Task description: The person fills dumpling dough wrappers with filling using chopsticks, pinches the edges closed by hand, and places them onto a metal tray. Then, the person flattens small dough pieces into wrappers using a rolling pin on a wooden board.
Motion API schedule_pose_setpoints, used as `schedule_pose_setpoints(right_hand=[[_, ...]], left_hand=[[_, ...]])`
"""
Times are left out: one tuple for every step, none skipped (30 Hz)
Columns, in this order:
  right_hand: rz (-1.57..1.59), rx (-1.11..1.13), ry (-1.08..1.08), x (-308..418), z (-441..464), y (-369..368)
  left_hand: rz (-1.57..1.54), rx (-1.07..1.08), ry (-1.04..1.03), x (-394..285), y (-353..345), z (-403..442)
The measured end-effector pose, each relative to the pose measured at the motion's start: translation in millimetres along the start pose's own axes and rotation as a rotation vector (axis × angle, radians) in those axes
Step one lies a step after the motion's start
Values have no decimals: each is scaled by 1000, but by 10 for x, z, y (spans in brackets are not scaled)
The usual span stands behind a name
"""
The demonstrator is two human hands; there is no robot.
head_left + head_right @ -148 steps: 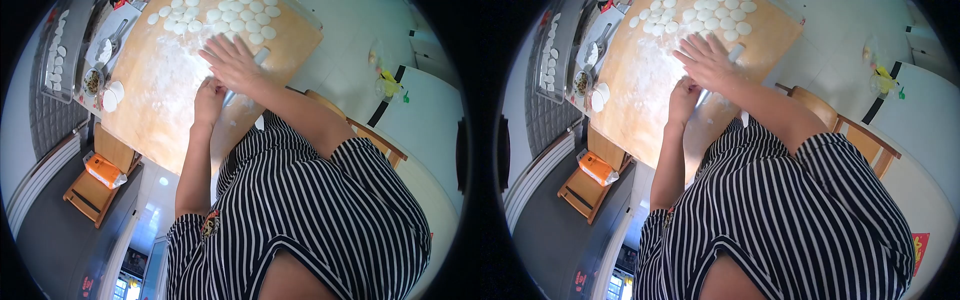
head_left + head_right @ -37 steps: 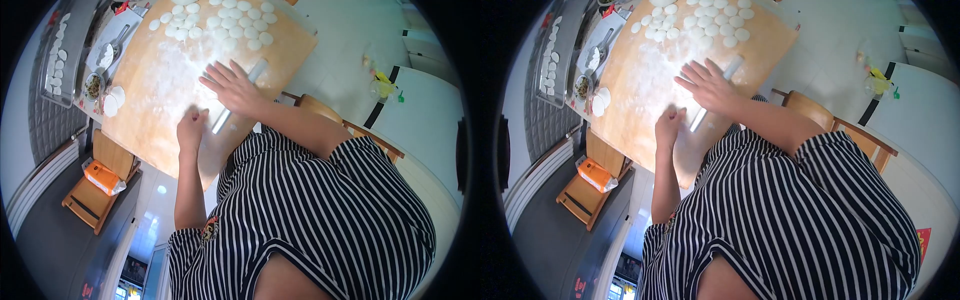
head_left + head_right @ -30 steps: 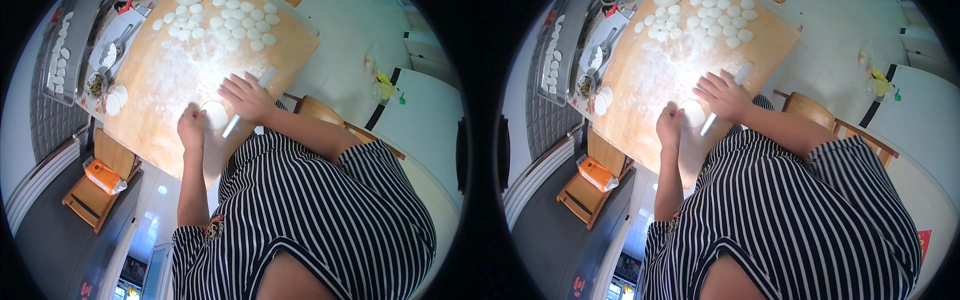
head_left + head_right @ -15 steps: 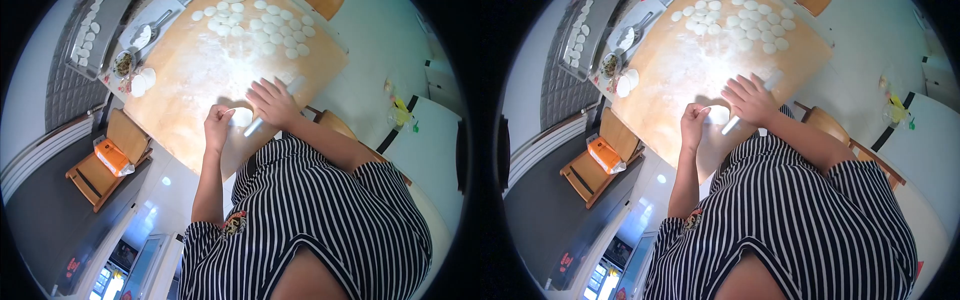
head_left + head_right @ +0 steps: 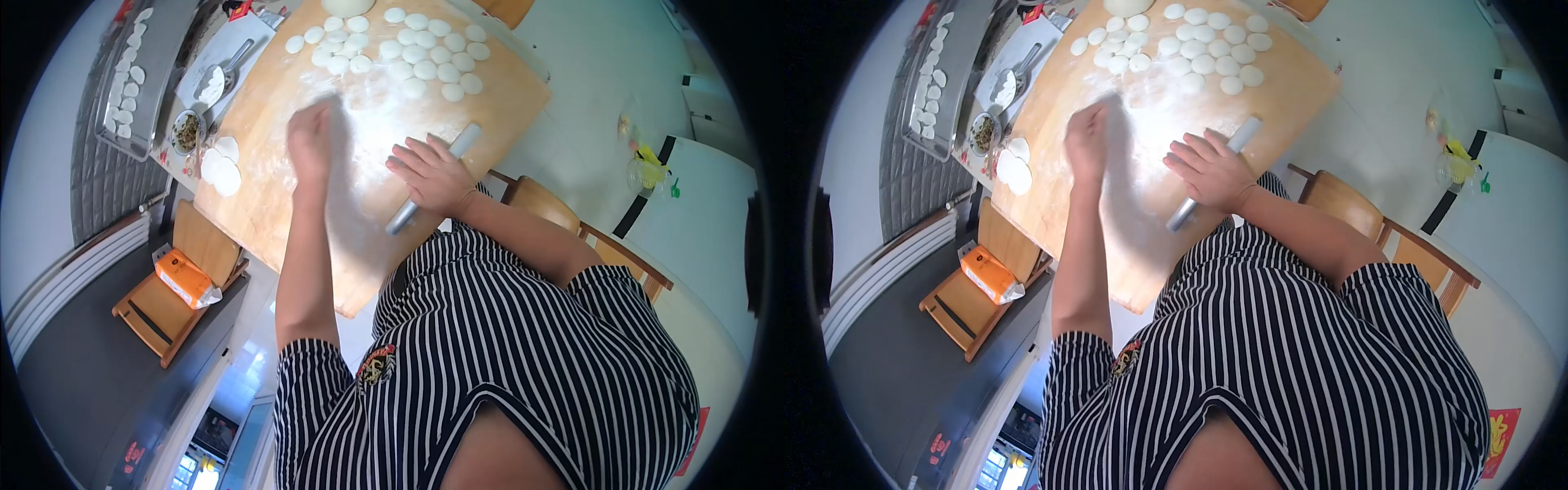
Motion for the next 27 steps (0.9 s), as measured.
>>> schedule_pose_setpoints(right_hand=[[18,-3,2,-7,-9,0],[37,-5,3,-14,-21,1],[33,-3,-5,-38,-25,-2],[49,6,-2,-47,-36,-15],[66,16,1,-58,-59,-26],[87,49,-12,-95,-73,-43],[86,53,-22,-136,-75,-24],[91,24,-60,-222,-74,38],[97,-5,-96,-308,-79,84],[101,-4,-100,-372,-97,80],[78,-50,-120,-465,-121,115],[55,-94,-141,-522,-137,167],[59,-91,-144,-542,-156,180],[70,-88,-131,-548,-163,201],[79,-85,-116,-550,-156,223],[79,-84,-113,-562,-154,225],[79,-82,-99,-557,-153,225],[79,-79,-86,-550,-145,221],[78,-78,-86,-555,-128,216],[70,-77,-87,-546,-114,212],[60,-80,-86,-535,-83,211],[55,-80,-85,-522,-65,216],[26,-53,-114,-509,-64,193],[-2,-27,-141,-495,-47,166],[-4,-29,-138,-458,-8,165],[-50,-10,-150,-424,28,138],[-95,12,-163,-396,74,103]], left_hand=[[65,70,-178,-338,-240,172],[77,62,-271,-518,-437,319],[88,53,-362,-640,-613,447],[79,61,-364,-600,-761,575],[164,73,-377,-558,-895,682],[249,85,-391,-571,-962,727],[243,94,-392,-558,-981,733],[282,122,-286,-440,-1001,757],[323,149,-179,-336,-997,758],[301,138,-140,-305,-952,720],[304,144,-141,-298,-909,683],[378,139,-165,-314,-842,644],[451,135,-188,-335,-776,590],[452,137,-186,-335,-716,534],[202,257,60,-121,-749,445],[-53,371,304,52,-829,267],[-52,368,307,19,-769,157],[-75,417,347,34,-780,-27],[-98,467,386,59,-816,-215],[-101,468,390,60,-815,-372],[-36,400,377,69,-747,-464],[26,332,360,-25,-660,-509],[101,369,291,-189,-679,-613],[54,432,249,-268,-776,-796],[6,492,202,-367,-862,-941],[31,531,178,-421,-913,-1084],[53,573,156,-502,-940,-1190]])
Point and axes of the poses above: each hand's wrist, its own z-axis towards the middle knuckle, its own y-axis out of the back of the hand, x = y × z, the point moved 10 cm from there along z, towards the middle knuckle, and after that the axes turned 8 degrees about -y, right-handed, at the moved point
